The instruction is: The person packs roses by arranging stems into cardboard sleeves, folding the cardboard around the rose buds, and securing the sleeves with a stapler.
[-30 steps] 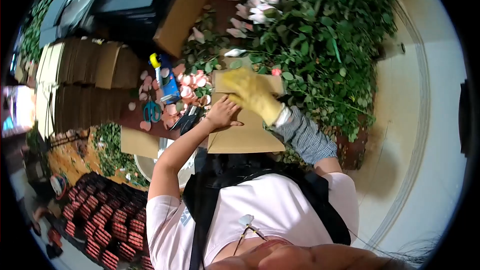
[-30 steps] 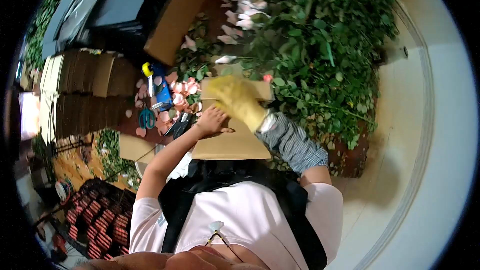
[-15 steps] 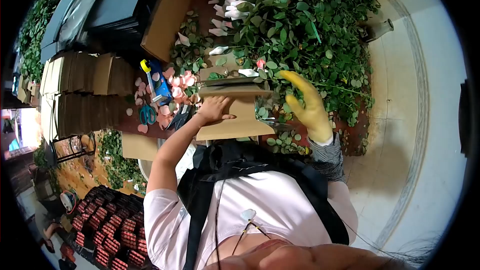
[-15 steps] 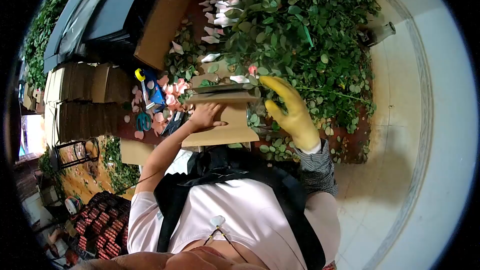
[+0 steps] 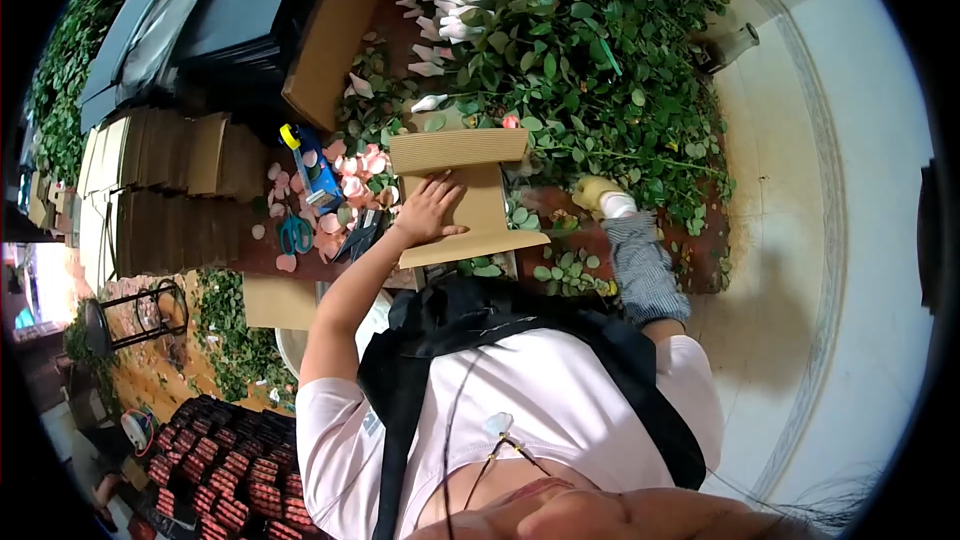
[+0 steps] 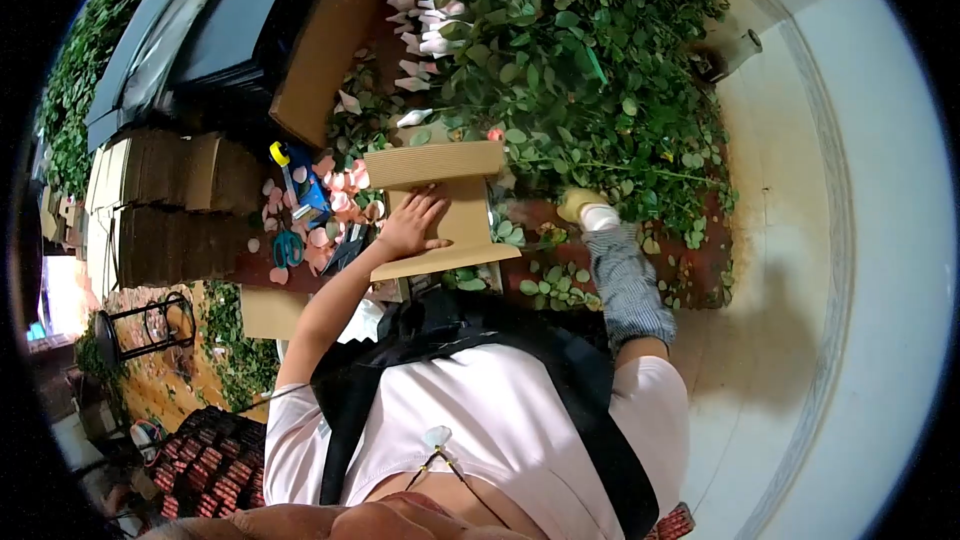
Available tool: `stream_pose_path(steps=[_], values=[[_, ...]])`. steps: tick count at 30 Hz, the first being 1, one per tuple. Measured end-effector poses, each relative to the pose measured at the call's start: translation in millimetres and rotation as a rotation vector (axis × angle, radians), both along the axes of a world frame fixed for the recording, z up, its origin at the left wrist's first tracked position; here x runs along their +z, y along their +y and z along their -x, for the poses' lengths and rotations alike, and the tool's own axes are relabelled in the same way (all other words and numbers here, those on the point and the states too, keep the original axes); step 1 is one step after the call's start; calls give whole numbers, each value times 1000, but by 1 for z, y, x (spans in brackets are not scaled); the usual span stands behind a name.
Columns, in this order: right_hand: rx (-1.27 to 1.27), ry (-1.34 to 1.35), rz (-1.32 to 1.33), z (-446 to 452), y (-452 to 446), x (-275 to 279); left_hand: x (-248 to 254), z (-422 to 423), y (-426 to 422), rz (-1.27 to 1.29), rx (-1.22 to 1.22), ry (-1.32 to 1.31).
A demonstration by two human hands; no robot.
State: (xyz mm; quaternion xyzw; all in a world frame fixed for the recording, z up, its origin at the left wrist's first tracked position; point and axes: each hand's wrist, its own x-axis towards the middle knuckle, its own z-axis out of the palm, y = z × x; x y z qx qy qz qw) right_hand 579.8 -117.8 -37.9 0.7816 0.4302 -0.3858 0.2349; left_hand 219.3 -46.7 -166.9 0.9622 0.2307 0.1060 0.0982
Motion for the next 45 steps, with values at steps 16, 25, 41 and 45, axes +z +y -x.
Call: stream_pose_path(steps=[16, 25, 41, 45], values=[[203, 853, -604, 89, 13, 151, -7, 2, 1, 7, 3, -63], [648, 646, -128, 178, 0, 31, -18, 3, 2, 34, 15, -77], [405, 929, -487, 194, -49, 24, -3, 23, -26, 132, -45, -59], [83, 1342, -515, 166, -5, 18, -3, 24, -25, 182, -37, -127]])
